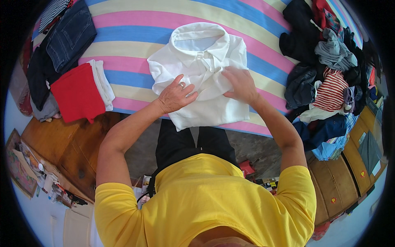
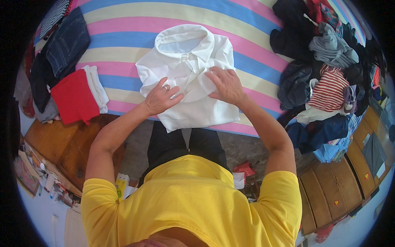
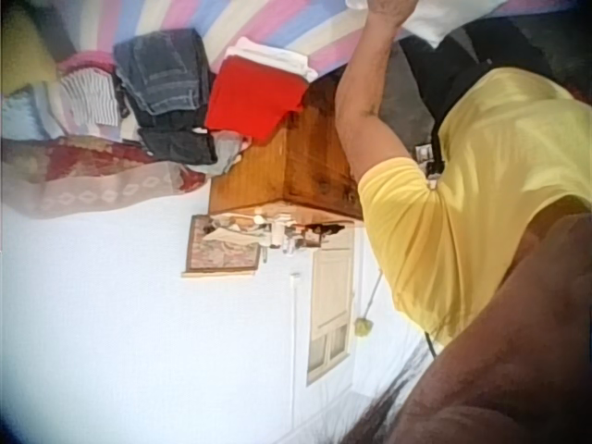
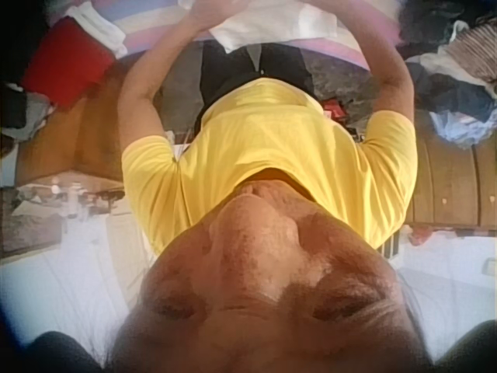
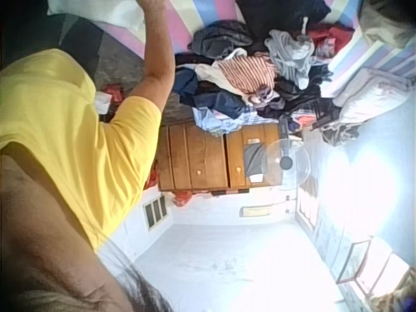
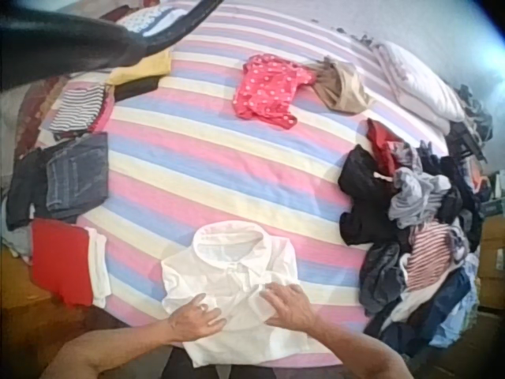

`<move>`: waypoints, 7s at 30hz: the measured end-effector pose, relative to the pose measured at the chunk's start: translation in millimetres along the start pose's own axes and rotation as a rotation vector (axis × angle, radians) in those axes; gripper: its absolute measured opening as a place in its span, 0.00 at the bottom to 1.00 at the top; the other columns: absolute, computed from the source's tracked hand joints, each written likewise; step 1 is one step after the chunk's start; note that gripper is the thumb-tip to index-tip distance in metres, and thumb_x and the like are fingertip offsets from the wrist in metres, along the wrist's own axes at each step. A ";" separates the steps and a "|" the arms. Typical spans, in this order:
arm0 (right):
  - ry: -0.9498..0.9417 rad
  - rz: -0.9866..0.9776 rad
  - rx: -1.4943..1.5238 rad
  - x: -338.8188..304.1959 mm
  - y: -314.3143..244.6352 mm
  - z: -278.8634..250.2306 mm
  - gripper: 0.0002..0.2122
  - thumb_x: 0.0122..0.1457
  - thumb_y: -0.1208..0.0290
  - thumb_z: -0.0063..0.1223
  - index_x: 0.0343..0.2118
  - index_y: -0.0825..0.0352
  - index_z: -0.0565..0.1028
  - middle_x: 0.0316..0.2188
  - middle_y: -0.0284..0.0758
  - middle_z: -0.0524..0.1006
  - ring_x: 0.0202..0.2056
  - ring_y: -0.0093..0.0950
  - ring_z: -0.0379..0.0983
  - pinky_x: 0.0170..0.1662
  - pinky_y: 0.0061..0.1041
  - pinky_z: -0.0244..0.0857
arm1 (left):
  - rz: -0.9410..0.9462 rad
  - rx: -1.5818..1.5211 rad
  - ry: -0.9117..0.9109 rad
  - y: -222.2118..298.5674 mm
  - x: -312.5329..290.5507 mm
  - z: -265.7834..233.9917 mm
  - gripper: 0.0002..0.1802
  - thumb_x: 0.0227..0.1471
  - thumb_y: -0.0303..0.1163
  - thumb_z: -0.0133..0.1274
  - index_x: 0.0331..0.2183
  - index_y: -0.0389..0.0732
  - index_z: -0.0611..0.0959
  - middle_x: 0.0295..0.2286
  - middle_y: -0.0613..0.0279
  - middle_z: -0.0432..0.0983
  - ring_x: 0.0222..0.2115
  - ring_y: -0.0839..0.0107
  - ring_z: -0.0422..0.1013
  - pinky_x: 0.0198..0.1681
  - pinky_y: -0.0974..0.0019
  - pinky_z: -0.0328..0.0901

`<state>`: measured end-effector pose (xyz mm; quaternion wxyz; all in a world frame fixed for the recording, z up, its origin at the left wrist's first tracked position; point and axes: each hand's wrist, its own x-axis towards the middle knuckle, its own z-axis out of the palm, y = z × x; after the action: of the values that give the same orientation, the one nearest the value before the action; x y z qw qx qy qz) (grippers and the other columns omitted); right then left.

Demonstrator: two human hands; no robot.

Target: The person folds a white shirt and a pair of blue trousers on a bed, smoothing the fabric by hand and placing them onto a pile of clothes.

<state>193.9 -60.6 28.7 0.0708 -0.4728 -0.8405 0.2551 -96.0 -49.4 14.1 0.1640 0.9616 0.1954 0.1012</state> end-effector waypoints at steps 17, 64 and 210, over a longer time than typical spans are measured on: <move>0.273 -0.083 -0.093 36.9 -11.1 19.9 0.05 0.40 0.74 0.53 0.21 0.58 0.70 0.18 0.28 0.66 0.21 0.27 0.65 0.31 0.30 0.54 | -0.050 0.013 -0.046 -4.1 2.5 -2.4 0.18 0.45 0.30 0.45 0.41 0.55 0.77 0.32 0.64 0.66 0.20 0.71 0.66 0.49 0.54 0.58; 0.524 -0.051 0.079 63.5 -15.6 -16.2 0.09 0.38 0.75 0.57 0.25 0.58 0.71 0.29 0.33 0.73 0.32 0.32 0.70 0.32 0.32 0.64 | -0.129 -0.140 0.253 -13.5 31.3 5.8 0.13 0.37 0.33 0.58 0.30 0.43 0.78 0.35 0.61 0.72 0.38 0.63 0.69 0.43 0.58 0.64; 0.126 0.946 0.590 11.5 40.5 18.3 0.20 0.56 0.57 0.44 0.40 0.72 0.71 0.33 0.48 0.75 0.36 0.41 0.72 0.39 0.36 0.63 | -1.448 -0.564 0.456 -19.0 -28.2 32.9 0.21 0.54 0.42 0.43 0.44 0.36 0.69 0.34 0.42 0.74 0.38 0.45 0.69 0.39 0.52 0.62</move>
<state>211.7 -40.5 -8.5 0.1279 -0.7726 -0.4241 0.4549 -119.5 -53.5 -26.8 0.3813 0.4747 0.7653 0.2087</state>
